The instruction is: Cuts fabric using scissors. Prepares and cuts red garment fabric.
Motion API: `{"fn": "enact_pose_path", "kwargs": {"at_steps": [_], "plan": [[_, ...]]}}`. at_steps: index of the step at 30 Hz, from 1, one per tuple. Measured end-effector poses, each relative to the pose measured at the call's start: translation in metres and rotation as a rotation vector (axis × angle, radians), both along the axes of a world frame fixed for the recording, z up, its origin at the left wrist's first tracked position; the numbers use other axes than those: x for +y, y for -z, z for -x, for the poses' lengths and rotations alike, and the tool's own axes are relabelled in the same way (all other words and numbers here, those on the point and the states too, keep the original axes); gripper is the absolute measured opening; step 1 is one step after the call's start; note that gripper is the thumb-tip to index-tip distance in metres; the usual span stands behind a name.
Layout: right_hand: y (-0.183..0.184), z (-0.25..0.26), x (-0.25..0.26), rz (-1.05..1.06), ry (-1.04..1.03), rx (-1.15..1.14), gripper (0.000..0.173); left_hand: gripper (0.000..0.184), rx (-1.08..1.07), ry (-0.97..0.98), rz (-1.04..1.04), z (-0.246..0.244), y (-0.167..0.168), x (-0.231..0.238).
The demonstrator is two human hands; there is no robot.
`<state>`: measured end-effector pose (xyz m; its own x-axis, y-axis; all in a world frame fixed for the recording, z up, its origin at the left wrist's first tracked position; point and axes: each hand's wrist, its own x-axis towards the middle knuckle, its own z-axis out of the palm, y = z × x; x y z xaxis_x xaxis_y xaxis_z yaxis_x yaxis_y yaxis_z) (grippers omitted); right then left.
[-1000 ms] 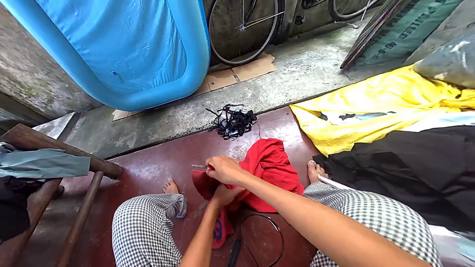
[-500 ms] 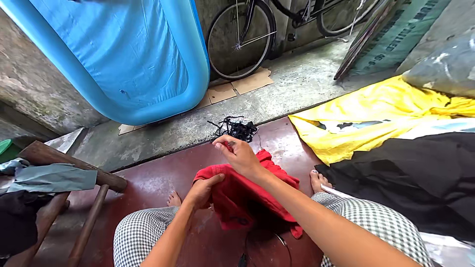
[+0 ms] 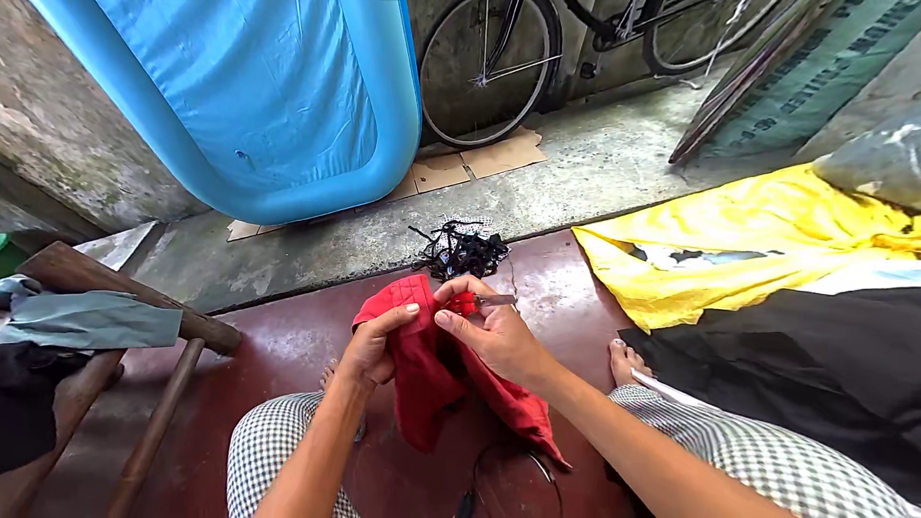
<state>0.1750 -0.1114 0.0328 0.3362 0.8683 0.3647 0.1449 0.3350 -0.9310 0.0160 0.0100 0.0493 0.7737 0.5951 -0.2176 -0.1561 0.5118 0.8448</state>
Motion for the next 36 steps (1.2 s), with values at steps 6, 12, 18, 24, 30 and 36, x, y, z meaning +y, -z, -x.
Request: {"fn": "enact_pose_path", "kwargs": {"at_steps": [6,12,18,24,30,36], "plan": [[-0.004,-0.013,0.018,-0.025,-0.148,-0.017,0.028,0.019,-0.016,0.191,0.000,0.016,-0.006,0.013],[-0.003,-0.024,0.019,0.139,-0.132,-0.450,0.016,0.012,0.312,0.267,-0.155,0.034,-0.010,0.024],[0.005,-0.024,0.022,0.193,0.002,-0.535,0.006,0.018,0.352,0.098,0.034,0.021,0.012,0.020],[0.006,-0.022,0.023,0.208,0.014,-0.151,0.005,0.016,0.263,0.040,0.169,0.015,0.014,0.020],[0.005,-0.032,0.019,0.226,0.123,-0.564,0.003,0.035,0.396,0.067,-0.013,0.011,0.018,0.022],[0.004,-0.041,0.018,0.266,0.093,-0.326,0.006,0.052,0.323,0.021,-0.013,0.005,0.020,0.021]]}}
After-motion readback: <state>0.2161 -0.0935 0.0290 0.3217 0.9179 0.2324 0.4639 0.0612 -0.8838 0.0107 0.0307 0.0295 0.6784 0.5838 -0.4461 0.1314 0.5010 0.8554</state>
